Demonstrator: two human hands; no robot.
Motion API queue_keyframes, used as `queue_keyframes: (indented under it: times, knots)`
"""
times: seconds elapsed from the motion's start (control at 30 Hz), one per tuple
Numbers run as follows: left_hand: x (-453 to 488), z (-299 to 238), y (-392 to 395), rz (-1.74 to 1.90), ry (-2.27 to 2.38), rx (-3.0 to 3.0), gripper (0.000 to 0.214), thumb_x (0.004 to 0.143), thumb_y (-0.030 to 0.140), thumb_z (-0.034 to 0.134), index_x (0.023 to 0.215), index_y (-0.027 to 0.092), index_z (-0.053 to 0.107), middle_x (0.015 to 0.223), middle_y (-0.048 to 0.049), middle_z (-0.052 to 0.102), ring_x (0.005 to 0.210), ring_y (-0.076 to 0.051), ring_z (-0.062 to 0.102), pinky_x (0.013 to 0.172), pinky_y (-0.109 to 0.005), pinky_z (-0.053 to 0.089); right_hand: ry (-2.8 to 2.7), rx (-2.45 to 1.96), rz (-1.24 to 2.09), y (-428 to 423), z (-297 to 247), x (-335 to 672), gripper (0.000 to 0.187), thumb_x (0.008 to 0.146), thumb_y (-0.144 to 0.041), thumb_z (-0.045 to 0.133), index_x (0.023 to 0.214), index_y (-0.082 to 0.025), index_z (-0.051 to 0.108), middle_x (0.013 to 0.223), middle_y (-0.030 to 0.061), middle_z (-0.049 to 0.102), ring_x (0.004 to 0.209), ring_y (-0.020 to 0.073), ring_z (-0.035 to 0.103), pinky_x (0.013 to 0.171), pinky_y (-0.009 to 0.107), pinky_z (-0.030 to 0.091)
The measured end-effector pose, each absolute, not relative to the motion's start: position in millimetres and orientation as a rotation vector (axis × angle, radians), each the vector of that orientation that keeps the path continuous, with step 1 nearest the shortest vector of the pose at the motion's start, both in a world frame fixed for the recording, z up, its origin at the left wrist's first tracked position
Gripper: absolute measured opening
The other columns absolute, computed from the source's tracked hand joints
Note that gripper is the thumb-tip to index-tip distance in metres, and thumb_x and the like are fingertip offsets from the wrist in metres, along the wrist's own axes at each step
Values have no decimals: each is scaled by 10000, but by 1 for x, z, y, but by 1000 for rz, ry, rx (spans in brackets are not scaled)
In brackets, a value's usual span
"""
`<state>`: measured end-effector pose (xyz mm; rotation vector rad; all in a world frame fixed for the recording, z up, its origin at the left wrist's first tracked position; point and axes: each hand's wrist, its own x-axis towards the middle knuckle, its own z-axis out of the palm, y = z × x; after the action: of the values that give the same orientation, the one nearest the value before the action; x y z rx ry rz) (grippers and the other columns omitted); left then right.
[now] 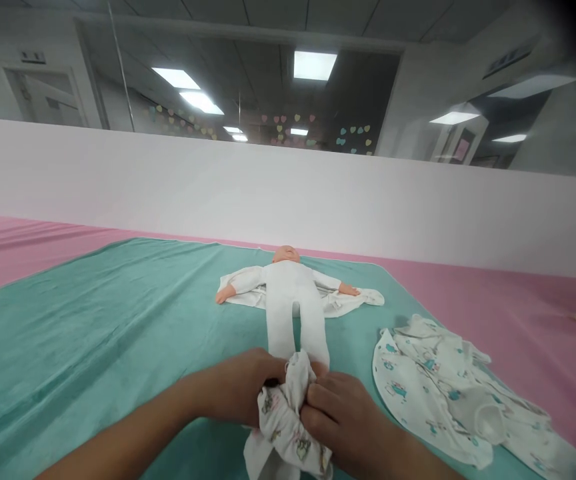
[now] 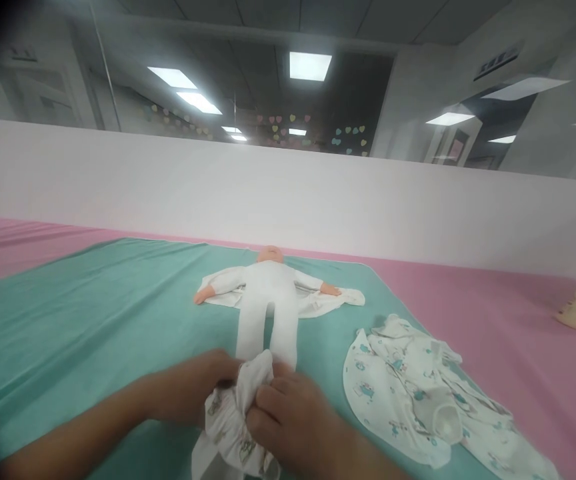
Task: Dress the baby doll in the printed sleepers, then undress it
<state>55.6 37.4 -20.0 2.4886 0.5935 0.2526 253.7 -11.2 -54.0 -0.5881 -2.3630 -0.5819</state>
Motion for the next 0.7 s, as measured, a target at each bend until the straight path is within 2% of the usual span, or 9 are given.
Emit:
queue_keyframes:
  times: [0.17, 0.37, 0.47, 0.6, 0.7]
  knots:
    - [48, -16, 49, 155, 495, 2201, 227, 590, 266, 702, 713, 155, 547, 628, 55, 487, 548, -69, 351, 491, -192, 288, -2327, -595, -722, -14, -52, 250, 135, 758, -89, 476, 676, -187, 521, 569, -21, 497, 541, 105, 396, 529, 270, 268]
    - [44, -21, 53, -55, 449, 2089, 310, 518, 367, 766, 611, 150, 566, 567, 60, 483, 528, -78, 371, 498, -197, 308, -2340, -563, -805, -20, -64, 245, 140, 714, -108, 526, 646, -215, 468, 561, -34, 462, 536, 112, 391, 538, 286, 256]
    - [42, -24, 53, -109, 408, 2097, 375, 494, 446, 765, 546, 150, 540, 538, 49, 484, 524, -91, 386, 485, -205, 302, -2358, -564, -791, -22, -67, 242, 129, 712, -132, 517, 647, -221, 450, 565, -33, 453, 517, 115, 374, 518, 293, 236]
    - [41, -26, 52, -143, 383, 2114, 397, 503, 509, 738, 552, 158, 558, 523, 42, 490, 489, -89, 378, 492, -216, 319, -2322, -634, -860, -24, -67, 241, 127, 696, -112, 506, 651, -221, 462, 550, -26, 458, 506, 120, 382, 496, 294, 217]
    - [45, -31, 50, -266, 307, 2029, 442, 467, 563, 723, 589, 169, 563, 578, 30, 520, 525, -116, 449, 536, -229, 378, -2274, -618, -855, -23, -67, 240, 119, 705, -122, 490, 637, -219, 477, 550, -16, 471, 500, 122, 393, 478, 292, 224]
